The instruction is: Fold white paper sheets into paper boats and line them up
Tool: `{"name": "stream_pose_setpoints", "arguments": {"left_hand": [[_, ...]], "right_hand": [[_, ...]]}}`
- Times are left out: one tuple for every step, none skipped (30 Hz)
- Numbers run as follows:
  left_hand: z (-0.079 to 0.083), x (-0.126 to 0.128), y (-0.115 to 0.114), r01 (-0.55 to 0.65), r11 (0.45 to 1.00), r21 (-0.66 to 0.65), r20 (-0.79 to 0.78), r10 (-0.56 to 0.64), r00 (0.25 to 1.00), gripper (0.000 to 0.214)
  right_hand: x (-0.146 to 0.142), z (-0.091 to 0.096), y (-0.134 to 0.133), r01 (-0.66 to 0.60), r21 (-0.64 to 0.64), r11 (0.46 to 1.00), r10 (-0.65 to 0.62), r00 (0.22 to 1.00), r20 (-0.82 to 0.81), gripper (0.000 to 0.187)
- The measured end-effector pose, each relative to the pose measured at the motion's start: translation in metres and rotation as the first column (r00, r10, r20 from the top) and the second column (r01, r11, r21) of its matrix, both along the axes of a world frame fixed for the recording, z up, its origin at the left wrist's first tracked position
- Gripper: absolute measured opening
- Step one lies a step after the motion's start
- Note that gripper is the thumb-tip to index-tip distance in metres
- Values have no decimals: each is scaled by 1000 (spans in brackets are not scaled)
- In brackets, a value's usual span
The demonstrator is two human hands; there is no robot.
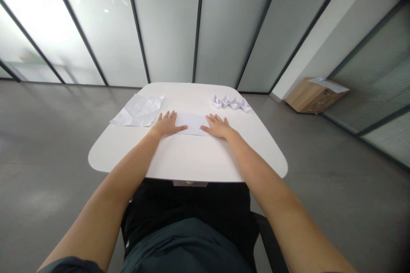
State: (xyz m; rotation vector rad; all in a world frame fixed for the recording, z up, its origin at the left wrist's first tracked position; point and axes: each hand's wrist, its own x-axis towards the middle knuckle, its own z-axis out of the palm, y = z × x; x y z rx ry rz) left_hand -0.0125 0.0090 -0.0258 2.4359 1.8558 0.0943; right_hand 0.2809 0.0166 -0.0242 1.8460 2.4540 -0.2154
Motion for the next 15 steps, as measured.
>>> {"name": "stream_pose_setpoints", "arguments": {"left_hand": [[0,-2,1,-5,1000,-10,0,5,1000,116],[0,-3,2,-6,1000,-20,0,6,1000,116],[1,-4,2,-5,1000,-29,1,5,1000,116],[1,-4,3,-3,999,-38,3,3,1000,116],[1,-4,3,-1,999,-47,6,1,1000,116],[1,-4,4,2,999,-54,10,-1,1000,116],[1,-5,4,6,998,-59,16,-5,1000,116],[1,-5,5,13,998,-61,23,-12,1000,115],[0,-6,6,22,998,-58,32,-20,999,114],[0,-7,7,32,998,-53,40,-30,999,112],[-1,-9,7,44,998,-45,48,-42,998,110],[-2,-10,8,56,998,-36,53,-54,997,107],[-3,-11,9,68,997,-27,57,-66,996,103],[-4,-12,11,80,997,-15,59,-79,995,99],[-4,-12,12,90,996,-3,62,-90,994,95]], "right_hand": [[1,0,0,3,0,1000,-3,1000,0,99],[1,0,0,4,-1,1000,-4,1000,-1,100],[1,0,0,4,-2,1000,-4,1000,-2,100],[1,0,0,3,-3,1000,-3,1000,-4,100],[1,0,0,2,-4,1000,-2,1000,-6,100],[1,-1,0,1,-3,1000,-1,1000,-9,100],[1,-1,0,-1,0,1000,1,1000,-12,100],[1,-1,0,-3,3,1000,3,1000,-15,100],[1,-1,0,-5,7,1000,5,1000,-17,99],[1,-1,0,-7,11,1000,7,1000,-18,99],[1,-2,0,-8,15,1000,8,1000,-18,99],[1,-2,0,-8,18,1000,8,1000,-18,98],[1,-2,0,-7,23,1000,8,1000,-18,99],[1,-2,-1,-8,29,1000,8,1000,-18,99],[0,-1,-2,-9,36,999,10,1000,-19,99]]}}
